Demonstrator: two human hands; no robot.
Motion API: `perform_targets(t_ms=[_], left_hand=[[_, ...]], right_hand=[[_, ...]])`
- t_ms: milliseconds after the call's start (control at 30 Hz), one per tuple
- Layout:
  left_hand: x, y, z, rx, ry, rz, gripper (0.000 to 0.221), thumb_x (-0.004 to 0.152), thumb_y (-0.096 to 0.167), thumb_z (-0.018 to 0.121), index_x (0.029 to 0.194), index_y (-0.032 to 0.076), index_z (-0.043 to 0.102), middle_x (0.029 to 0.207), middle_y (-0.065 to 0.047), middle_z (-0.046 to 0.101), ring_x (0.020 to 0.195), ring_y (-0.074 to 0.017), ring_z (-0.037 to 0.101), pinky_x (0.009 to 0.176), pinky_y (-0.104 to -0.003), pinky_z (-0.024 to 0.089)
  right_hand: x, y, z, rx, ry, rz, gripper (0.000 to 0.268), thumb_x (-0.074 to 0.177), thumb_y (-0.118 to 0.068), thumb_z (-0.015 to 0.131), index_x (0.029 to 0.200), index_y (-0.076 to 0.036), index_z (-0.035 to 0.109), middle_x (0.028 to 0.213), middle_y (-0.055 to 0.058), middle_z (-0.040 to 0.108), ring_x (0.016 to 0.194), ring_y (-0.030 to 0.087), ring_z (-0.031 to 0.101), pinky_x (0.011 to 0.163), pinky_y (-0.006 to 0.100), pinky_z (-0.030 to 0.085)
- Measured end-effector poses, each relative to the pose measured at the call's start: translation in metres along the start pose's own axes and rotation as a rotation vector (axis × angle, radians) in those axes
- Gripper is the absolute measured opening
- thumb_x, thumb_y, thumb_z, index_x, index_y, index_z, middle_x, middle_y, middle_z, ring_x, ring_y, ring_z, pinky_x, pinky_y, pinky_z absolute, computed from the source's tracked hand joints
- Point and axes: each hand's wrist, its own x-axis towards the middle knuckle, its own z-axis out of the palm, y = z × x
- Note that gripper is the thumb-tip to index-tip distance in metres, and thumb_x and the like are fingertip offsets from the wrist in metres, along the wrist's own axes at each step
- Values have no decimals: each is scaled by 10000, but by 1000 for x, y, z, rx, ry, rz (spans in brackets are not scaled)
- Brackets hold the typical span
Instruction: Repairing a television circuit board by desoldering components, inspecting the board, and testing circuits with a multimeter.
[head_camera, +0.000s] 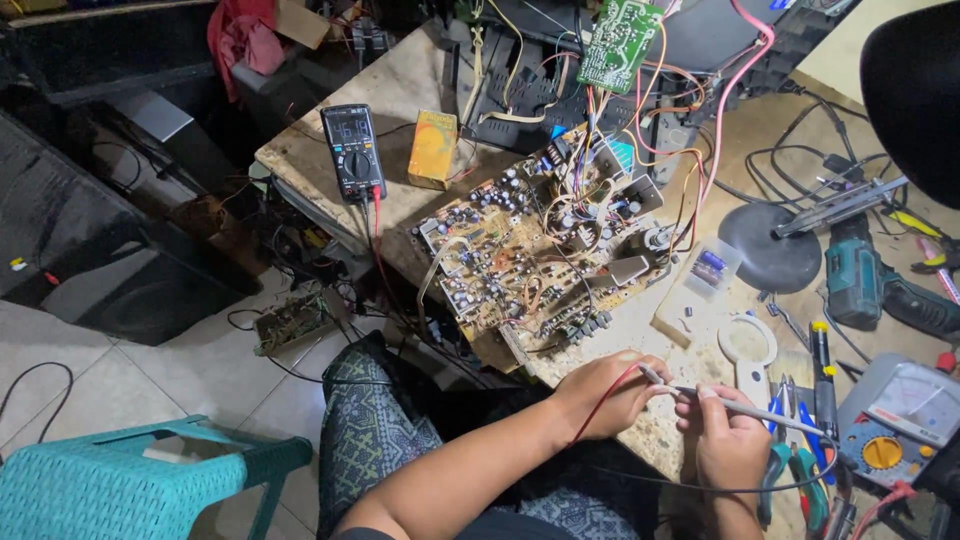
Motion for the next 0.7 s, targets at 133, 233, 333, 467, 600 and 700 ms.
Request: perform_targets(t_ms=[133, 233, 333, 467, 600, 700], left_hand=[[-2, 4, -3, 9, -3, -11, 167, 1030, 275, 522, 1150, 202, 613, 1144, -108, 696, 941, -381, 685, 714, -520, 533], [-1, -1, 1, 12, 11, 1, 168, 1027, 268, 529, 1146, 197, 624, 1133, -100, 695, 942, -369, 687, 721, -509, 536], [-1, 1, 0, 19, 12, -8, 173, 1025, 271, 529, 1151, 205, 628, 1140, -92, 694, 953, -370, 688, 733, -514, 536], [0, 0, 0, 24, 10, -11, 165, 1019, 253, 535, 1148, 204, 625, 1129, -95, 693, 933, -367, 688, 720, -510, 535], [-1, 0, 0, 6, 15, 0, 174, 1026, 297, 527, 1145, 206, 615, 1127, -106, 690, 941, -392, 685, 724, -523, 529], [1, -1, 2, 27, 23, 2, 163, 1019, 269, 537, 1148, 216, 621, 1130, -94, 690, 934, -372, 689, 741, -508, 531]], right_hand=[[0, 2, -1, 54, -13, 0, 138, 1085, -50, 604, 1061, 84, 626, 823, 256, 688, 709, 281, 696, 613, 340, 603], [1, 4, 0, 58, -8, 2, 135, 1083, -49, 605, 1064, 84, 623, 824, 257, 689, 709, 282, 696, 611, 339, 600], [2, 4, 0, 57, -4, 2, 137, 1082, -52, 609, 1064, 83, 622, 820, 257, 688, 709, 282, 698, 611, 339, 602], [3, 6, -2, 58, -16, -1, 133, 1081, -45, 607, 1063, 86, 616, 817, 263, 687, 702, 292, 699, 602, 348, 607], [3, 7, -2, 50, -12, -6, 141, 1078, -53, 612, 1082, 88, 618, 821, 262, 690, 706, 288, 702, 610, 341, 608], [5, 9, -2, 47, -12, -9, 135, 1075, -53, 610, 1073, 81, 617, 831, 259, 695, 709, 285, 707, 613, 341, 610]])
